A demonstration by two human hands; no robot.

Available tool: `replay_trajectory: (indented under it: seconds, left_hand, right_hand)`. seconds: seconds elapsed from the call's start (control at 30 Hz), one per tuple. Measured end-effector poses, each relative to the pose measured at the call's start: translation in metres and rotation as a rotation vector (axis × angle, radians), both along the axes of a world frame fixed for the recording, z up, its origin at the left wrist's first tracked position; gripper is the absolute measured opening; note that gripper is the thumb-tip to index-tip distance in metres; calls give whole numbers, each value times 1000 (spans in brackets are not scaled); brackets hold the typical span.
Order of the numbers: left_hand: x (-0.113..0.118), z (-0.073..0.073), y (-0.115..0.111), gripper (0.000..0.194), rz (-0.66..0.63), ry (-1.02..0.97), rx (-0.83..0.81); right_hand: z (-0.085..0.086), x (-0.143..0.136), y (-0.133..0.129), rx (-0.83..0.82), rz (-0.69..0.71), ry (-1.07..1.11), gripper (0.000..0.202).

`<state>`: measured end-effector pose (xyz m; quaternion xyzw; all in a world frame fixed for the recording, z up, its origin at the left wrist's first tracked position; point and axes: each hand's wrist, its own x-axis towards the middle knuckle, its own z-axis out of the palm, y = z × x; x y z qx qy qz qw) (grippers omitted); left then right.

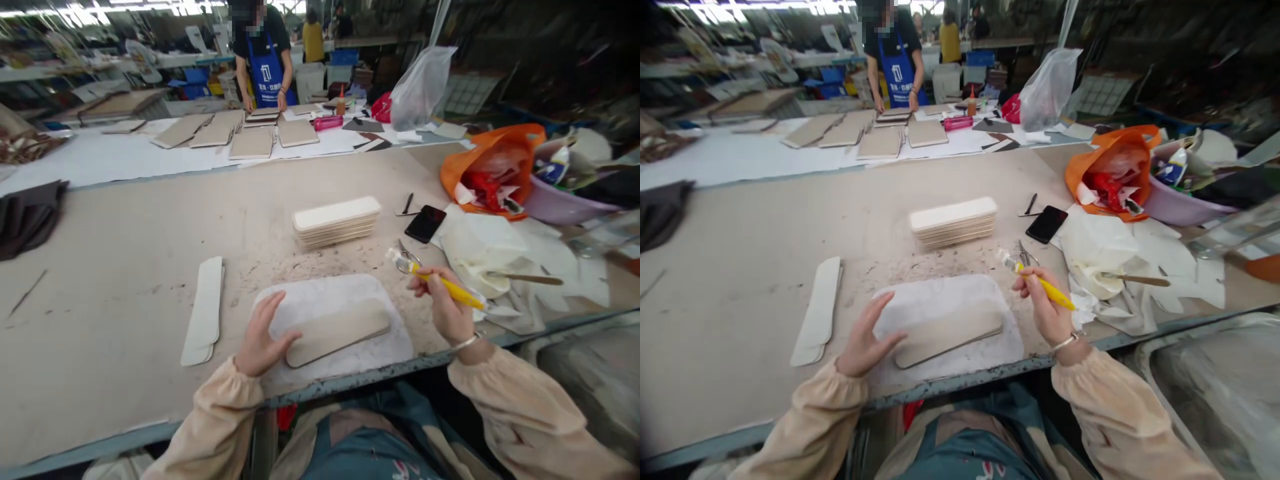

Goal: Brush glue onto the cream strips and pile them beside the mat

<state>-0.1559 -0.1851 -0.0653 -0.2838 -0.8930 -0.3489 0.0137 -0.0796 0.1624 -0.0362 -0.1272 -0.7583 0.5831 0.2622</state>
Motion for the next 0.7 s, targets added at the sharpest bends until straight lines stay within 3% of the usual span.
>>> replay_trajectory:
  seconds: [0.1, 0.2, 0.43, 0.7]
  left_hand:
    - [42, -27, -17, 90, -52, -92, -9]
    - [53, -40, -19, 94, -78, -109, 4]
    - [51, -46, -16, 94, -72, -114, 75]
    - [53, -49, -16, 97, -72, -121, 151]
  right_hand:
    - [-14, 32, -31, -163, 71, -40, 32]
    - [-20, 41, -68, -251, 119, -114, 31]
    - [-18, 30, -143, -263, 386, -311, 34]
    - [-32, 12, -175, -177, 454, -366, 26]
